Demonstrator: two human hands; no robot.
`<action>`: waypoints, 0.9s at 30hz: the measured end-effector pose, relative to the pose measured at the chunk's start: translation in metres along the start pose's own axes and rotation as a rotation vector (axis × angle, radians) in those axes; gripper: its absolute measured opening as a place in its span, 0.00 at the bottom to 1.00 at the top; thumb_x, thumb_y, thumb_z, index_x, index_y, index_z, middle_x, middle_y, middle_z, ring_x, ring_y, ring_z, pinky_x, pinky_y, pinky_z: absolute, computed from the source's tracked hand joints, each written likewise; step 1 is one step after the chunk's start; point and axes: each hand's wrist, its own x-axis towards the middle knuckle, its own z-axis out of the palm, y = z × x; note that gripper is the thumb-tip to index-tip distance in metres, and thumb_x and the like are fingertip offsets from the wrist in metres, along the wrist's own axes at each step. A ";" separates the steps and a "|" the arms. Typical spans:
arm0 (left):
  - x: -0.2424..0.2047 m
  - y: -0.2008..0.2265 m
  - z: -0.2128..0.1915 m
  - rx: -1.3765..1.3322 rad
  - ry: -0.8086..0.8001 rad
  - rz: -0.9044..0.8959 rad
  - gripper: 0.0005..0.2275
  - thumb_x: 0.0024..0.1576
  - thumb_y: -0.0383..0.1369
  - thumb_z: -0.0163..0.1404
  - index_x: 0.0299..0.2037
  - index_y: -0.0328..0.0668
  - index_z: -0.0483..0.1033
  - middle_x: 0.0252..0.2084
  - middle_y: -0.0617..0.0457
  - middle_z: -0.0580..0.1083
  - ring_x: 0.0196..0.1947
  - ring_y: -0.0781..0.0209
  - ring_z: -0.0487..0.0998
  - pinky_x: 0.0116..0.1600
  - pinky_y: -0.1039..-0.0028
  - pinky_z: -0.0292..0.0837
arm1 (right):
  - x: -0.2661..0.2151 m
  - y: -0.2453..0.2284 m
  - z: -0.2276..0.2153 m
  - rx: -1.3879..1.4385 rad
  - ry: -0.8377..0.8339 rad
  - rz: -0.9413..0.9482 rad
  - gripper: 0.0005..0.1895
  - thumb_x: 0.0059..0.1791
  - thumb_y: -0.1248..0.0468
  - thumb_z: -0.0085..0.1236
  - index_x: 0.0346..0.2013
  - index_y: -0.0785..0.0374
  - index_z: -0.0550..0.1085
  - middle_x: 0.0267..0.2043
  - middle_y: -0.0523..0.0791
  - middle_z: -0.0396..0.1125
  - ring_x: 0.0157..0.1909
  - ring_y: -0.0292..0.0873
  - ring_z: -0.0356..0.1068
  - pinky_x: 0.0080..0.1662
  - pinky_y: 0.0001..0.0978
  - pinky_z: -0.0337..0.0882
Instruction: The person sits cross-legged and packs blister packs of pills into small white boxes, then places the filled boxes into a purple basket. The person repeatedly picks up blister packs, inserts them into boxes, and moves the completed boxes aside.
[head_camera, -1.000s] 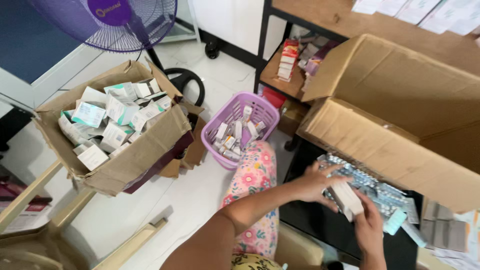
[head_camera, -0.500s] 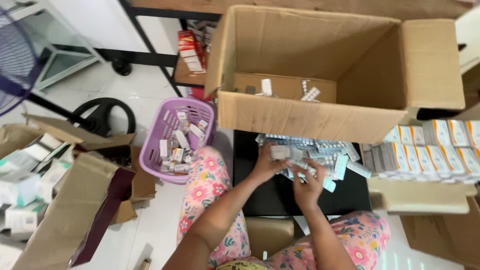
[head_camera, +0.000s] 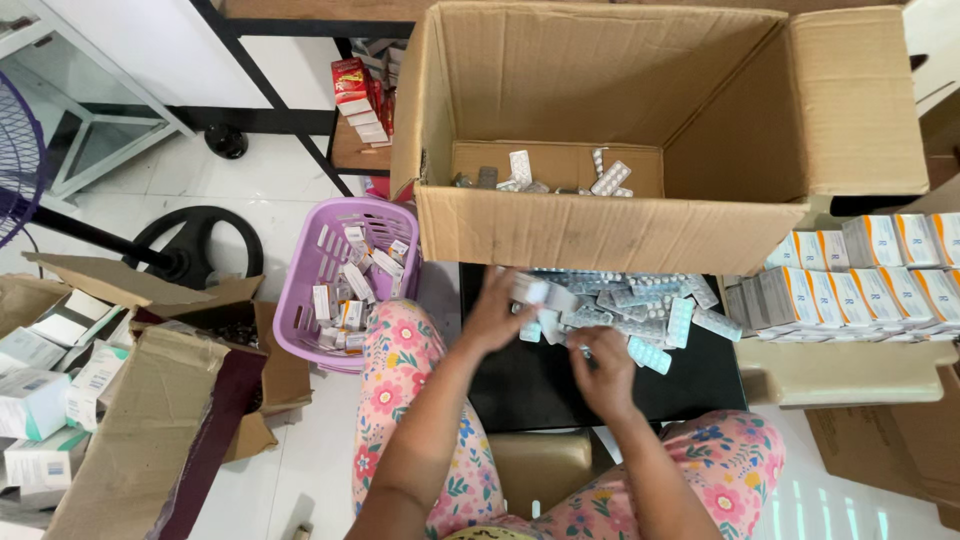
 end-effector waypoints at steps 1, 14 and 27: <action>0.001 -0.002 -0.012 0.103 0.007 -0.023 0.32 0.53 0.43 0.62 0.65 0.38 0.65 0.69 0.34 0.57 0.69 0.35 0.62 0.71 0.58 0.61 | 0.001 0.008 -0.003 0.012 0.009 0.089 0.04 0.46 0.73 0.63 0.35 0.64 0.77 0.41 0.48 0.74 0.43 0.50 0.73 0.43 0.37 0.70; -0.007 -0.033 -0.033 0.391 -0.407 -0.294 0.50 0.39 0.41 0.62 0.76 0.69 0.47 0.79 0.36 0.36 0.77 0.27 0.39 0.72 0.38 0.40 | 0.011 0.050 -0.012 0.013 0.008 0.224 0.04 0.49 0.70 0.60 0.38 0.67 0.78 0.41 0.51 0.73 0.44 0.53 0.73 0.48 0.39 0.71; -0.018 0.111 0.011 0.280 -0.197 0.484 0.33 0.51 0.39 0.58 0.71 0.60 0.62 0.77 0.44 0.55 0.75 0.36 0.56 0.76 0.38 0.53 | -0.006 0.061 0.024 -0.547 -0.328 -0.052 0.31 0.42 0.57 0.62 0.59 0.61 0.72 0.67 0.55 0.61 0.69 0.59 0.57 0.65 0.58 0.53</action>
